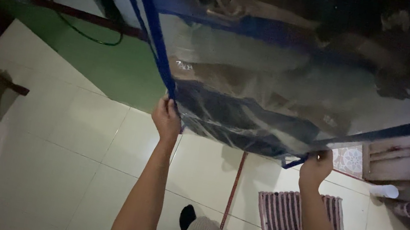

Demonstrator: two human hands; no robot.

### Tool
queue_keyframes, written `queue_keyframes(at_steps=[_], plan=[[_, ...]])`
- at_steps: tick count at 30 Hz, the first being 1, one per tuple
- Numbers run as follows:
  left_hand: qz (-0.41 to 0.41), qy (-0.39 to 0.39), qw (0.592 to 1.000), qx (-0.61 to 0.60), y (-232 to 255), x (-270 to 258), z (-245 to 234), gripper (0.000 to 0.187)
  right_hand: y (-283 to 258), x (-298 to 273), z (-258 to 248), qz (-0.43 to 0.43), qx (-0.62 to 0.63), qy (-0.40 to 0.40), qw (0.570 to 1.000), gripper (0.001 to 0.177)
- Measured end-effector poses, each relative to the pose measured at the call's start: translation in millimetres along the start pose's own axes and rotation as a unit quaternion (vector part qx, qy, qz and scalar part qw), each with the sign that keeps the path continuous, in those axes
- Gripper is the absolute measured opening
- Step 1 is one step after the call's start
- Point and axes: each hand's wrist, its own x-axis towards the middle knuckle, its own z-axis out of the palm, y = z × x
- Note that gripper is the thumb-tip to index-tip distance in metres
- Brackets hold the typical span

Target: The person is putting various pairs of shoes into a hanging shoe organizer and zipping it up.

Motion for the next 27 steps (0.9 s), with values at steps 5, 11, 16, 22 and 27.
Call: queue_keyframes(at_steps=[5, 11, 16, 22, 27], plan=[[0.048, 0.010, 0.992, -0.117, -38, 9, 18, 0.015, 26, 6, -6, -0.048, -0.030, 0.001, 0.998, 0.020], [0.045, -0.032, 0.990, -0.134, -16, 17, 8, 0.028, 25, 15, -15, -0.029, 0.056, -0.025, 0.998, 0.026], [-0.028, -0.084, 0.963, -0.253, 14, 15, -1, 0.044, -56, -1, -11, -0.027, 0.010, 0.005, 1.000, 0.051], [0.134, -0.023, 0.954, -0.266, 108, 47, -48, 0.045, -208, -32, 46, -0.278, -0.131, 0.148, 0.940, 0.069], [0.154, -0.029, 0.979, -0.127, 173, 60, -95, 0.026, -443, -61, 136, -0.515, -0.257, -0.225, 0.786, 0.050]])
